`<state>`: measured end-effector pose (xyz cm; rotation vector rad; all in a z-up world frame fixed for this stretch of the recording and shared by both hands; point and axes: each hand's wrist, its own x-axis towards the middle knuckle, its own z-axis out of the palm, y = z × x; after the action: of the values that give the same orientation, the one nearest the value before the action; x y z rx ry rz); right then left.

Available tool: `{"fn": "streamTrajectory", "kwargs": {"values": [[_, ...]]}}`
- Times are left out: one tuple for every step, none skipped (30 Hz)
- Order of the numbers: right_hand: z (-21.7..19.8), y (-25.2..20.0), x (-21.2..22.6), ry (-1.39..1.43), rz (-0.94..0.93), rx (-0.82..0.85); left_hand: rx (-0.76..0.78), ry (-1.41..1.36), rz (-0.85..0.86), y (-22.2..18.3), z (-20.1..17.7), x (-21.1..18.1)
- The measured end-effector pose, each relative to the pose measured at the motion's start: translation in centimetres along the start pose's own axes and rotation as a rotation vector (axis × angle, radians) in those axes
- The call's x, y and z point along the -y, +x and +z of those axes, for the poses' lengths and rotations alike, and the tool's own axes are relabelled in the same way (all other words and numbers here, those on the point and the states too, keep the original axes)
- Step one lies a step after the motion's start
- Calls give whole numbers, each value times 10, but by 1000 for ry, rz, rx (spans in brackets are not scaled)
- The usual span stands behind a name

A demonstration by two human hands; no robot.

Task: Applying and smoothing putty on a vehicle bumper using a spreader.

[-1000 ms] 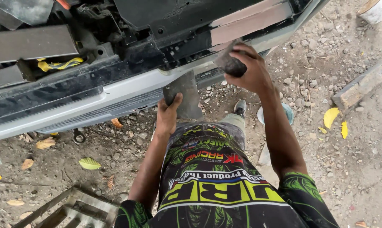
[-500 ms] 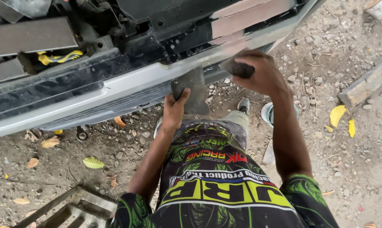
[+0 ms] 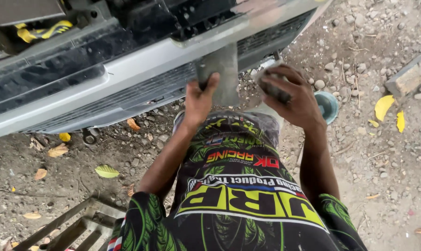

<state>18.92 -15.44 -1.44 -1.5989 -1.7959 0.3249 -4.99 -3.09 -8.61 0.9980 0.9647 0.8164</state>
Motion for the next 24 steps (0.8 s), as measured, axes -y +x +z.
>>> {"fn": "streamTrajectory", "kwargs": {"values": [[8,3,10,0,3,-1,2,1,-2,-4,6,-4],[17,5,21,47,11,-27,41,252,240,-8,13,-9],[25,7,31,95,22,-52,82,502,479,-13,19,-13],[32,6,35,94,29,-53,87,502,474,-13,18,-10],[39,5,39,170,33,2,71,601,538,-12,16,-7],[47,4,42,246,38,57,55,700,601,-12,14,-4],[51,1,38,248,43,57,59,702,596,-10,10,-3],[55,-1,32,256,33,135,51,696,572,-8,6,-2],[60,-4,27,265,22,212,42,692,547,-5,2,-1],[63,-6,24,269,28,212,46,695,542,-9,0,-6],[64,-7,21,199,58,238,7,663,544,-11,0,-13],[65,-8,18,129,89,264,-31,630,546,-13,0,-20],[62,-9,16,126,88,262,-30,629,550,-11,-2,-17],[58,-10,15,186,62,179,-67,610,524,-10,-4,-14],[54,-10,13,241,28,94,-106,588,505,-8,-4,-13],[60,-12,10,236,20,90,-107,585,516,-2,-7,1],[66,-15,7,335,-66,38,-64,427,478,3,-10,15],[72,-18,4,434,-155,-11,-19,270,438,8,-12,29],[72,-15,4,428,-161,-17,-15,268,448,9,-11,25],[71,-13,5,419,-148,-19,32,33,354,9,-10,21],[71,-10,7,414,-136,-16,74,-200,254,8,-10,18],[70,-10,2,412,-143,-17,74,-202,261,5,-10,10],[70,-10,-2,364,-168,9,65,-290,167,1,-10,2],[69,-10,-6,315,-193,33,56,-378,72,-2,-10,-6]]}}
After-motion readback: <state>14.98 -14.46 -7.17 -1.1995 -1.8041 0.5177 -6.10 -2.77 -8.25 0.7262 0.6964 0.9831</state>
